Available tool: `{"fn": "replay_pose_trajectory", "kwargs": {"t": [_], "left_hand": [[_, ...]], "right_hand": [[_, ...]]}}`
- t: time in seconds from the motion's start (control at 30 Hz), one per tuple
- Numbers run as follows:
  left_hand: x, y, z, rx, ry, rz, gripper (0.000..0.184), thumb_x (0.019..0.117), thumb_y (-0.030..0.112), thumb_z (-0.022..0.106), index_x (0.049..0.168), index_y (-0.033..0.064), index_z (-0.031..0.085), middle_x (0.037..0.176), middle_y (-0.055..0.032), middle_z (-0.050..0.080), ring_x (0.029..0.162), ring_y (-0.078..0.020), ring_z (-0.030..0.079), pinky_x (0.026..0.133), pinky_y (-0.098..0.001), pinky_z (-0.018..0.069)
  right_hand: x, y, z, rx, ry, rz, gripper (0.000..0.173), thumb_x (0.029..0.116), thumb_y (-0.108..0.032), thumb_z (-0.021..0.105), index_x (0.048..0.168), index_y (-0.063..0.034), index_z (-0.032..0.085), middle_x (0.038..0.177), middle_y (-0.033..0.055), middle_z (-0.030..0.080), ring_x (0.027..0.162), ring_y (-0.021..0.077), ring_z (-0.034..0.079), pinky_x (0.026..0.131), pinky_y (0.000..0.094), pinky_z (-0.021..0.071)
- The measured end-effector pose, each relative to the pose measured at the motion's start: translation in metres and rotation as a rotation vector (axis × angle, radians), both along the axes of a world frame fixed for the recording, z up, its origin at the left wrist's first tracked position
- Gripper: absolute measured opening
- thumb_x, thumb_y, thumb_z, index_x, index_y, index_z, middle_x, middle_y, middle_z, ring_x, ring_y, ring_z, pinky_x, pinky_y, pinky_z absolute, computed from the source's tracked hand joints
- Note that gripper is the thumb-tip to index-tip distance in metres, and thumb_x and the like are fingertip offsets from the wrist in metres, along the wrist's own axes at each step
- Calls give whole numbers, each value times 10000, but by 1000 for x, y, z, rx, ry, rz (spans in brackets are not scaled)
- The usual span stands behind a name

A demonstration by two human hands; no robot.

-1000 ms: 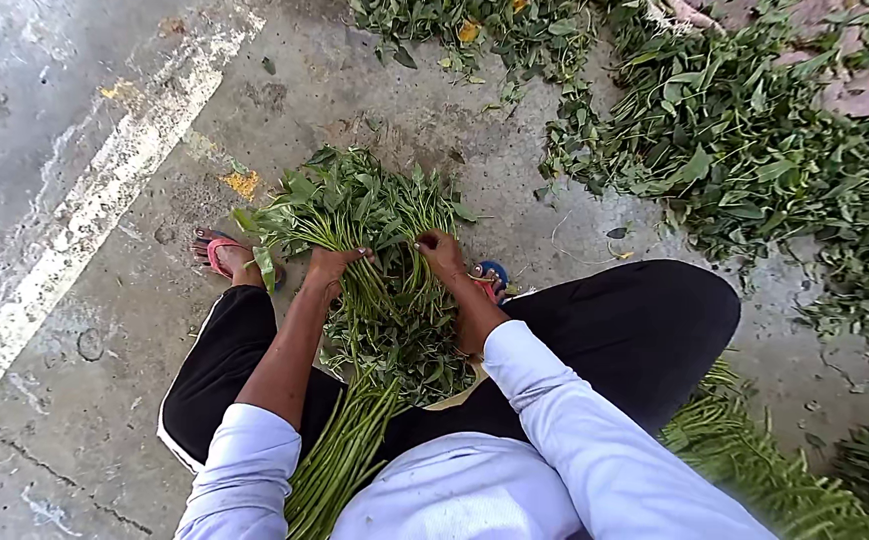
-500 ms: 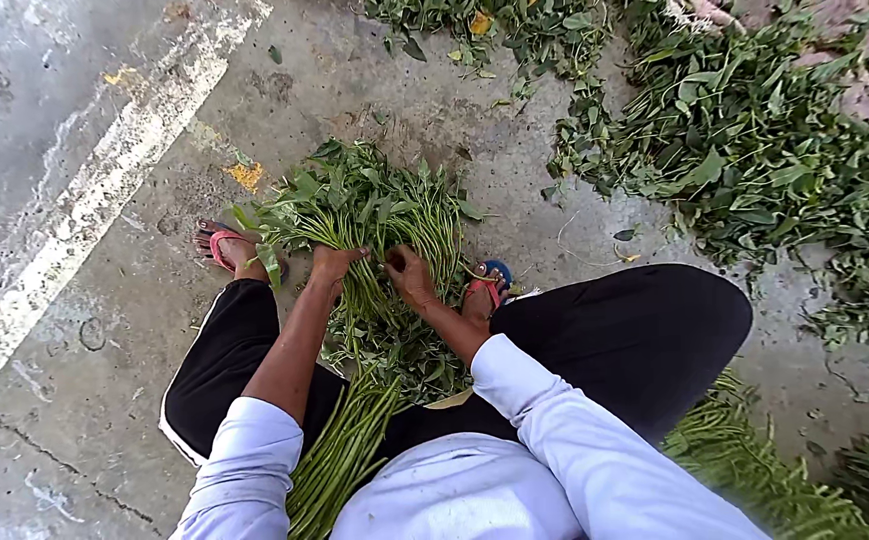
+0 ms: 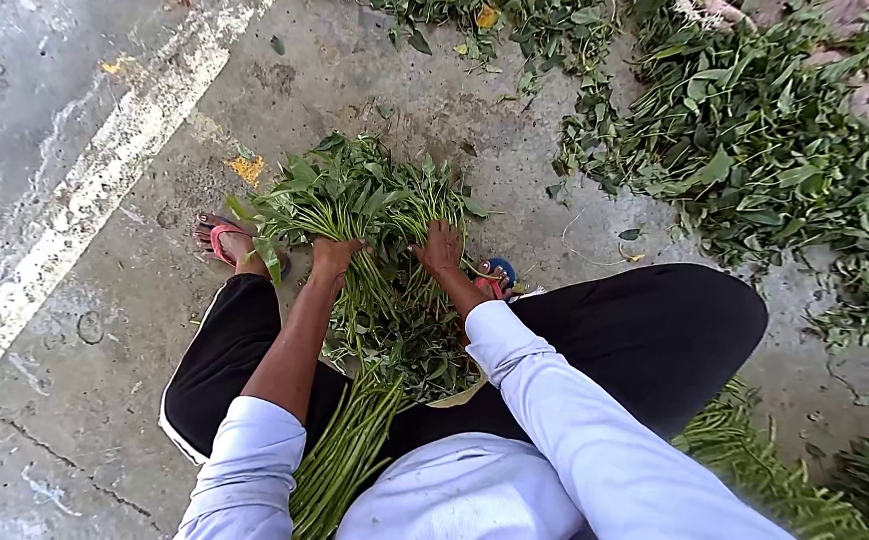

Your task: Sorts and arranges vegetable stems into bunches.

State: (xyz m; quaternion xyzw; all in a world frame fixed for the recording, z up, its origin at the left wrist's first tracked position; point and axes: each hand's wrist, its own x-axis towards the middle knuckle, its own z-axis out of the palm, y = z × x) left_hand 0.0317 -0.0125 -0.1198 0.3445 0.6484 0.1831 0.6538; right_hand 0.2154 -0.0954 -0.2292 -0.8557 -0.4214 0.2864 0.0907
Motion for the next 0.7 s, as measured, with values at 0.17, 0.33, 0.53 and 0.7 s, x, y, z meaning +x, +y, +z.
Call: {"fn": "replay_pose_trajectory", "kwargs": {"t": [0.17, 0.33, 0.53, 0.7], "left_hand": [[1, 4, 3, 14, -25, 28, 614, 888, -81, 705, 1420, -25, 402, 1132, -224, 648, 828, -261, 711, 756, -390, 623], [4, 6, 7, 23, -13, 37, 596, 882, -75, 719, 1399, -33, 425, 1126, -214, 645, 823, -243, 708, 760, -377, 620], [5, 5, 11, 34, -20, 23, 593, 883, -92, 702, 1400, -37, 417, 1133, -215, 629, 819, -240, 702, 750, -366, 619], [4, 7, 10, 31, 14, 20, 576, 886, -64, 717, 1387, -31, 434, 1081, -211, 670, 816, -237, 710, 760, -369, 608]], "right_hand": [[-13, 6, -24, -47, -217, 109, 769, 800, -409, 842, 1351, 47, 561, 1378, 283, 546, 1308, 482, 499, 1027, 681, 386], [-16, 5, -30, -58, -244, 156, 766, 796, -281, 846, 1405, 46, 516, 1409, 282, 533, 1315, 481, 501, 1019, 688, 393], [-12, 5, -21, -16, -192, 95, 499, 836, -72, 743, 1304, 30, 605, 1379, 275, 554, 1311, 477, 506, 1001, 679, 409], [-19, 3, 1, 7, -60, 60, 450, 915, -60, 671, 1343, 24, 561, 1330, 267, 612, 1269, 452, 571, 1031, 640, 432]]}}
